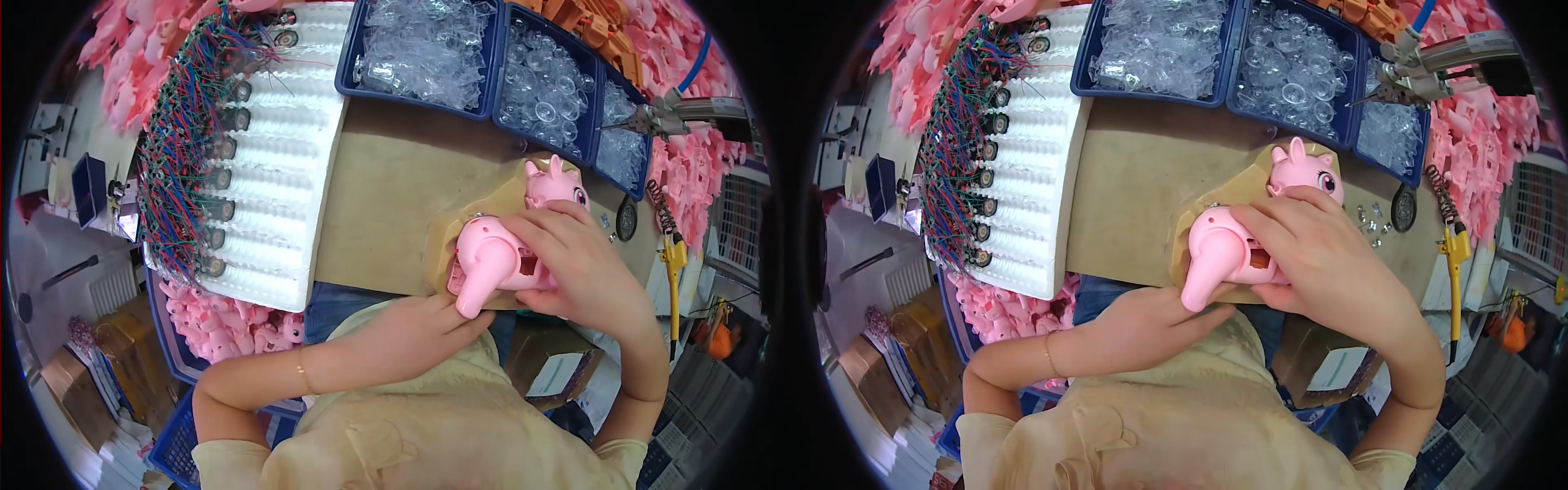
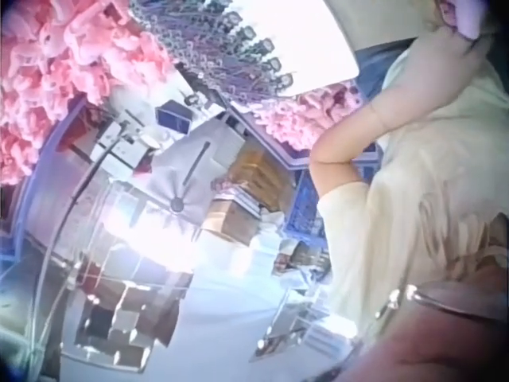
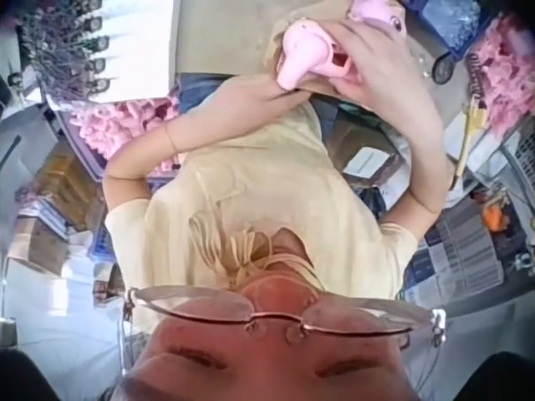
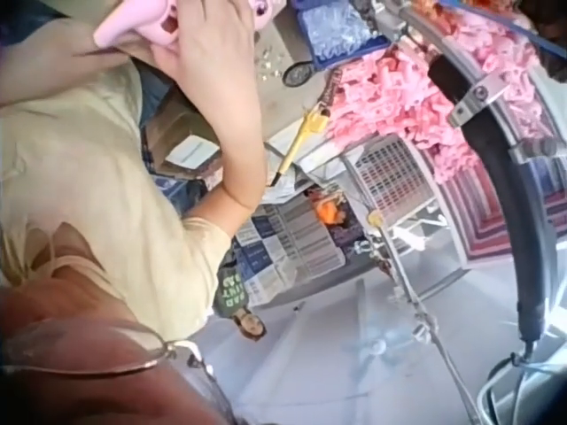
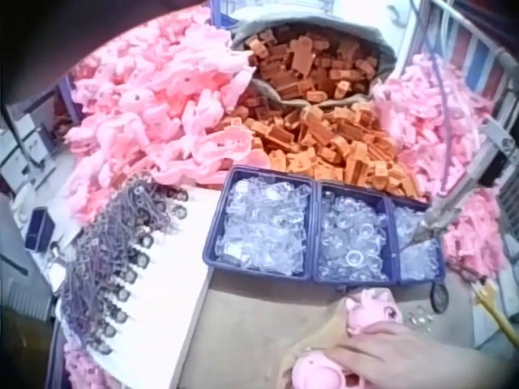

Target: Assembling plastic toy ponies on a production line using hand tools and power tools.

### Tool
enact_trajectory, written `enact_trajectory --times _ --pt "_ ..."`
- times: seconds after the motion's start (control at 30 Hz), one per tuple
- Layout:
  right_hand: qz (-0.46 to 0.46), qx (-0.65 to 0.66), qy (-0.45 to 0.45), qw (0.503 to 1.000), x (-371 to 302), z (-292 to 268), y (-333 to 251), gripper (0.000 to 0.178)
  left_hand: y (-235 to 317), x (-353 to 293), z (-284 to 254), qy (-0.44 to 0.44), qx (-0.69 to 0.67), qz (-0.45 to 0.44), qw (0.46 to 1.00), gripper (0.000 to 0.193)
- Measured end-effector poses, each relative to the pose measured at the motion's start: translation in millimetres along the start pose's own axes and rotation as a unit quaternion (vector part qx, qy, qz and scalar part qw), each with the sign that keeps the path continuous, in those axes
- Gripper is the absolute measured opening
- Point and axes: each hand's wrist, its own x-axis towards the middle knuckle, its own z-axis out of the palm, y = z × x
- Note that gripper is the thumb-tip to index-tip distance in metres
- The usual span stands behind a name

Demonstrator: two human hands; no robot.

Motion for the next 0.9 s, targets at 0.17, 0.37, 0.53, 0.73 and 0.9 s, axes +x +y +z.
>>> enact_trajectory --times 0.17,0.37,0.53,0.73,0.9 --pt "0.011 -0.024 -0.012 1.000 -0.2 0.9 -2.4 0.070 -16.2 -11.1 -4.8 0.256 0.001 -0.066 0.964 0.043" --pt "0.021 -0.026 -0.023 0.999 2.5 1.3 -3.6 0.074 -26.6 -1.0 7.6 0.254 0.113 -0.057 0.959 0.052" --pt "0.015 -0.022 -0.024 0.999 3.9 -0.5 -6.4 0.073 -25.7 7.3 -13.1 0.239 0.059 -0.054 0.968 0.044" --pt "-0.001 -0.016 -0.045 0.999 -1.4 -1.9 -1.3 0.047 -1.8 61.0 -35.6 0.236 -0.061 0.058 0.968 0.055" --pt "0.002 -0.010 0.159 0.987 -42.3 10.2 0.3 0.032 9.2 70.9 -58.8 0.034 0.049 0.002 0.998 0.069"
